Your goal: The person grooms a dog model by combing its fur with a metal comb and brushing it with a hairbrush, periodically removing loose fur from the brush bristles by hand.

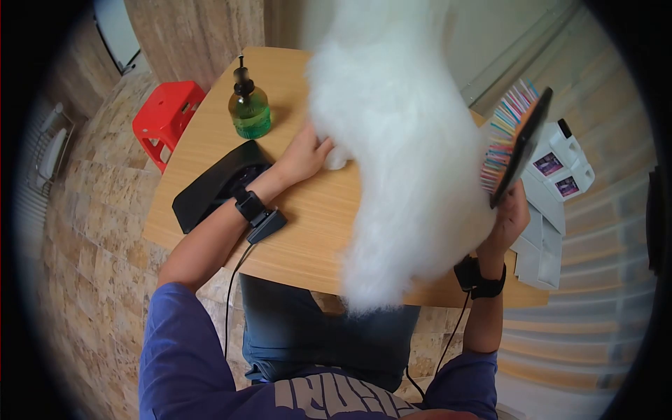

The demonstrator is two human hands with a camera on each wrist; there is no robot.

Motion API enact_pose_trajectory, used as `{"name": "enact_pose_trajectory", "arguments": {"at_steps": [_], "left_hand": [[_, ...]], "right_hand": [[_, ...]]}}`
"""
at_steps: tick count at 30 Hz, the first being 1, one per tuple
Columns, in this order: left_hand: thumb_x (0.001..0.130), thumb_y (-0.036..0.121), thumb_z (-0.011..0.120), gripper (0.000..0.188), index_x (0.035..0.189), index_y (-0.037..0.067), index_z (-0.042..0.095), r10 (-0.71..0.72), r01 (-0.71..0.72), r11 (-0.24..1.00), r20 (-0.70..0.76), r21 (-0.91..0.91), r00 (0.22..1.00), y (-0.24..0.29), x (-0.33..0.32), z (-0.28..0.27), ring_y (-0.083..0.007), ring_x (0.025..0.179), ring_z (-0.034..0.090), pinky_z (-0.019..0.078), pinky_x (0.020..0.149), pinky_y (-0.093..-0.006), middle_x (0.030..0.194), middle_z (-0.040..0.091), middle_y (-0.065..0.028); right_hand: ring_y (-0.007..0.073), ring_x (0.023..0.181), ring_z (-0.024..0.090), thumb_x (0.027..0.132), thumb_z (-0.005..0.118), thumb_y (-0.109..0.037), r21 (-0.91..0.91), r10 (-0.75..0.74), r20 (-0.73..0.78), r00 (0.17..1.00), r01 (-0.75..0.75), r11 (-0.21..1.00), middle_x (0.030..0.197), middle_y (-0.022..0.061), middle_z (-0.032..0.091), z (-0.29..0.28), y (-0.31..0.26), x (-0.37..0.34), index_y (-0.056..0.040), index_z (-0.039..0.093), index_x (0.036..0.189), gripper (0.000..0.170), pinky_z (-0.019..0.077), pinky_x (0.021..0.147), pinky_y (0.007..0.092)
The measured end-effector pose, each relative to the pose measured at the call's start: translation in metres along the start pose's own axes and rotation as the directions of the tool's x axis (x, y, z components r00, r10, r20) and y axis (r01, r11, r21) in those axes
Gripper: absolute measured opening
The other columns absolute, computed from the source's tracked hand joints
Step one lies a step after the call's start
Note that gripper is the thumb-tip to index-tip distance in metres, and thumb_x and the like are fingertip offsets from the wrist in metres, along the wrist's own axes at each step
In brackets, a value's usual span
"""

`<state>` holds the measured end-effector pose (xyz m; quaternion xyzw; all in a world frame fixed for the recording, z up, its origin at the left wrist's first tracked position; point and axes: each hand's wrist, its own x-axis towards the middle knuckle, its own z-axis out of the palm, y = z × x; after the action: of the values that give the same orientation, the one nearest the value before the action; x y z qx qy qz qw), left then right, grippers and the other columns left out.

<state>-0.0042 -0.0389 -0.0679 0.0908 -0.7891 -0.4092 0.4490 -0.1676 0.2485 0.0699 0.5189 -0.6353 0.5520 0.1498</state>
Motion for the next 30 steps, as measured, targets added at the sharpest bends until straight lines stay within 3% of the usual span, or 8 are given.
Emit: {"name": "enact_pose_trajectory", "arguments": {"at_steps": [4, 13, 15, 16, 18, 22, 25, 30], "left_hand": [[0.089, 0.006, 0.064, 0.033, 0.121, 0.001, 0.059, -0.046, 0.025, 0.848, 0.027, 0.529, 0.999, 0.020, -0.001, -0.008, -0.0393, 0.118, 0.051, 0.0413, 0.098, -0.0446, 0.128, 0.054, -0.0251], [0.091, 0.007, 0.063, 0.029, 0.119, 0.001, 0.057, -0.391, 0.355, 0.912, 0.175, 0.207, 0.904, 0.024, 0.002, -0.011, -0.0369, 0.098, 0.062, 0.0511, 0.084, -0.0445, 0.115, 0.058, -0.0224], [0.096, 0.008, 0.058, 0.040, 0.134, 0.003, 0.047, -0.263, 0.293, 0.943, 0.184, -0.158, 0.947, 0.024, 0.000, -0.003, -0.0320, 0.114, 0.059, 0.0489, 0.095, -0.0438, 0.128, 0.057, -0.0198], [0.096, 0.008, 0.058, 0.040, 0.134, 0.003, 0.047, -0.260, 0.290, 0.943, 0.189, -0.160, 0.947, 0.025, 0.000, -0.001, -0.0320, 0.114, 0.059, 0.0489, 0.095, -0.0438, 0.128, 0.057, -0.0198], [0.099, 0.012, 0.056, 0.049, 0.143, 0.004, 0.036, -0.155, 0.184, 0.958, 0.146, -0.220, 0.977, 0.026, 0.001, 0.002, -0.0270, 0.125, 0.053, 0.0448, 0.103, -0.0424, 0.137, 0.052, -0.0168], [0.101, 0.017, 0.056, 0.061, 0.153, 0.006, 0.026, -0.225, 0.298, 0.916, 0.272, -0.266, 0.935, 0.029, 0.009, -0.004, -0.0243, 0.143, 0.035, 0.0393, 0.111, -0.0375, 0.155, 0.036, -0.0135], [0.101, 0.016, 0.053, 0.056, 0.150, 0.003, 0.031, -0.239, 0.308, 0.907, 0.250, -0.287, 0.938, 0.036, 0.008, -0.005, -0.0230, 0.135, 0.045, 0.0438, 0.106, -0.0360, 0.147, 0.046, -0.0132], [0.099, 0.016, 0.047, 0.024, 0.105, -0.003, 0.061, -0.308, 0.307, 0.950, 0.019, 0.047, 0.951, 0.040, 0.004, -0.010, -0.0138, 0.072, 0.060, 0.0482, 0.066, -0.0294, 0.087, 0.068, -0.0056]], "right_hand": [[0.0064, 0.071, 0.051, 0.086, 0.058, -0.072, -0.002, 0.015, -0.040, 0.999, -0.015, 1.000, 0.074, -0.0010, 0.057, -0.004, -0.006, -0.007, 0.0028, 0.059, 0.093, 0.076, 0.0397, 0.063, 0.0203], [0.0060, 0.076, 0.057, 0.063, 0.086, -0.053, 0.180, 0.110, 0.002, 0.994, -0.108, 0.978, 0.081, 0.0013, 0.065, -0.015, -0.013, -0.017, 0.0047, 0.062, 0.096, 0.071, 0.0445, 0.067, 0.0200], [0.0080, 0.081, 0.058, 0.085, 0.070, -0.002, 0.161, -0.049, 0.155, 0.987, 0.024, 0.987, 0.089, 0.0020, 0.064, -0.020, -0.012, -0.012, 0.0061, 0.064, 0.106, 0.023, 0.0474, 0.072, 0.0214], [0.0080, 0.081, 0.058, 0.085, 0.070, -0.002, 0.156, -0.047, 0.151, 0.987, 0.024, 0.987, 0.089, 0.0020, 0.064, -0.019, -0.012, -0.011, 0.0061, 0.064, 0.106, 0.023, 0.0474, 0.072, 0.0214], [0.0069, 0.069, 0.057, 0.059, 0.090, -0.045, 0.025, -0.035, 0.083, 0.996, 0.033, 0.999, 0.078, 0.0030, 0.068, -0.015, -0.014, -0.009, 0.0052, 0.065, 0.103, 0.071, 0.0459, 0.063, 0.0211], [0.0081, 0.065, 0.058, 0.059, 0.092, -0.041, -0.112, -0.088, 0.095, 0.992, 0.098, 0.989, 0.076, 0.0039, 0.068, -0.013, -0.011, -0.008, 0.0052, 0.066, 0.105, 0.070, 0.0461, 0.060, 0.0219], [0.0096, 0.064, 0.060, 0.061, 0.092, -0.038, -0.094, -0.114, 0.144, 0.983, 0.129, 0.987, 0.077, 0.0047, 0.069, -0.013, -0.009, -0.007, 0.0047, 0.066, 0.106, 0.068, 0.0464, 0.060, 0.0225], [0.0121, 0.062, 0.061, 0.067, 0.091, -0.037, -0.073, -0.131, 0.118, 0.984, 0.140, 0.987, 0.076, 0.0066, 0.070, -0.002, -0.016, -0.001, 0.0035, 0.065, 0.107, 0.062, 0.0469, 0.059, 0.0233]]}}
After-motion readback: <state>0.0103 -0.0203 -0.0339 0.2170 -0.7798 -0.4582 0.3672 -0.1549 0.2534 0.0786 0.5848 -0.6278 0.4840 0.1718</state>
